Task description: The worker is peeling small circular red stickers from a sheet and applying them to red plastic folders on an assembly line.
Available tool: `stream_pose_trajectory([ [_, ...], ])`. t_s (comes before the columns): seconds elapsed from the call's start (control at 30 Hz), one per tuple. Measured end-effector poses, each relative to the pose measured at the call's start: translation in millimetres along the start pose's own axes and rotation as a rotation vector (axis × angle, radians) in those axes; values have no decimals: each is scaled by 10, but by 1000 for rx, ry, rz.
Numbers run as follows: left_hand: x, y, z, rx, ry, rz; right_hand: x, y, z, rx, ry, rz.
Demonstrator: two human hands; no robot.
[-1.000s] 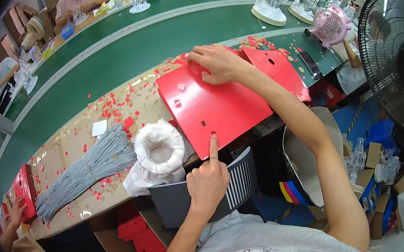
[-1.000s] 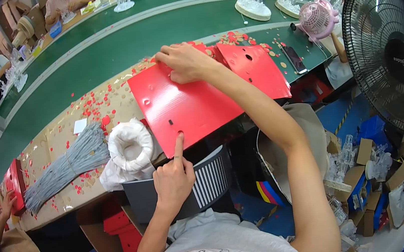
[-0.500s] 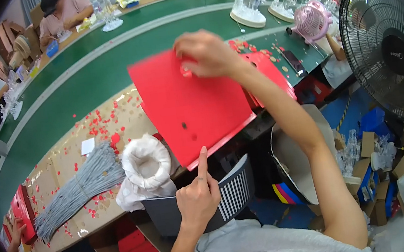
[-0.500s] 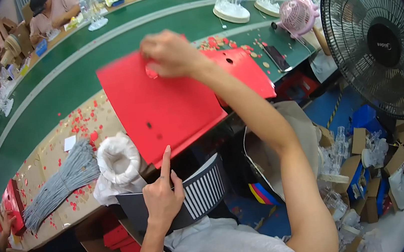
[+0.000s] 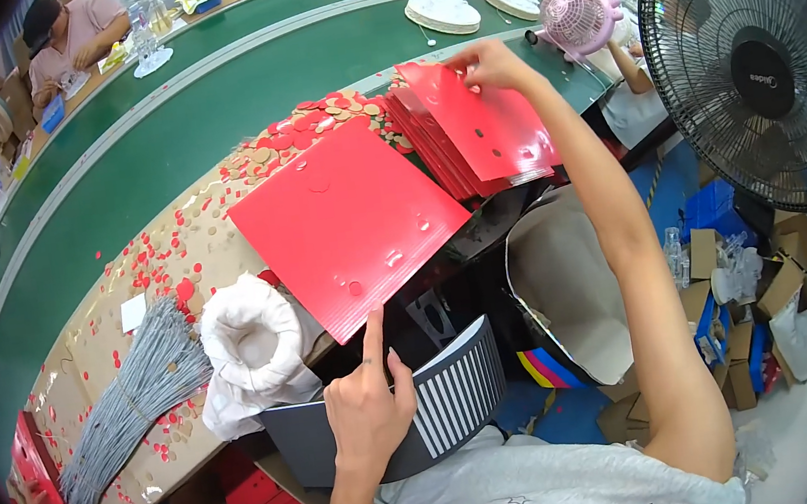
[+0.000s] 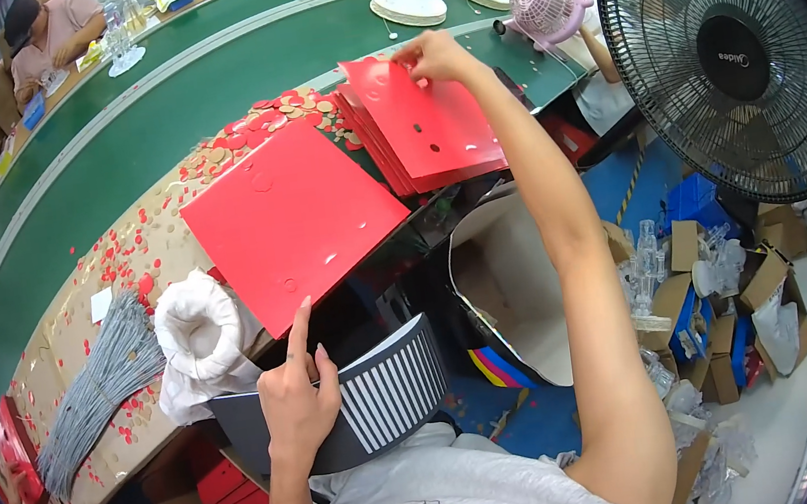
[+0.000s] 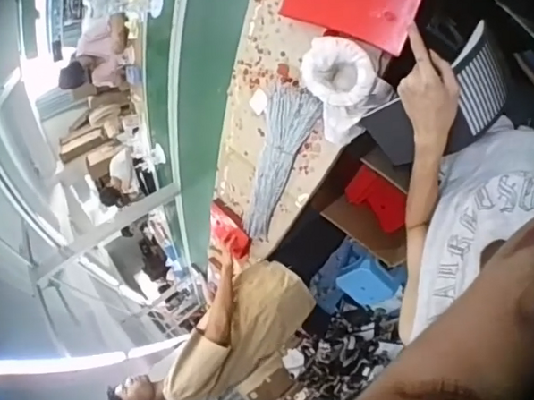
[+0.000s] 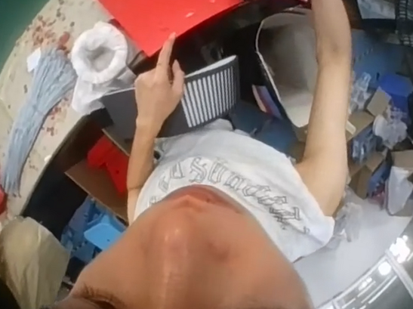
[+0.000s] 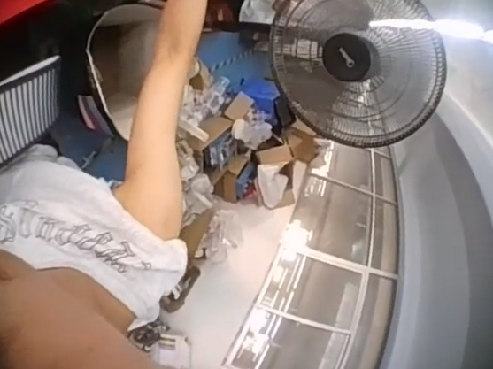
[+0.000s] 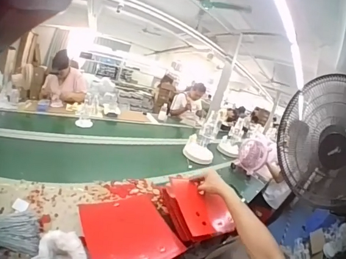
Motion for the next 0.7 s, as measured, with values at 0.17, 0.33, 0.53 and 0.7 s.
stream_pose_trajectory([
  [0.17, -16, -80, 77, 23, 70, 4, -220, 36, -198, 16, 32, -16],
  [0.33, 4, -98, 48, -8, 76, 12, -269, -11, -246, 40, 59, -3],
  [0.53, -62, -66, 145, 38, 111, 112, -211, 40, -337, 82, 4, -107],
  [0.7, -119, -168, 159, -20, 162, 164, -327, 251, -93, -158, 196, 245],
])
Point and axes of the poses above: each hand's wrist, its own y-axis away from the middle knuckle, its own z-axis out of the back of the hand, x = y × z, the point moved 1 cm from there along -y, towards the middle knuckle, and after that the axes turned 10 degrees about -y, right-handed, at the moved point
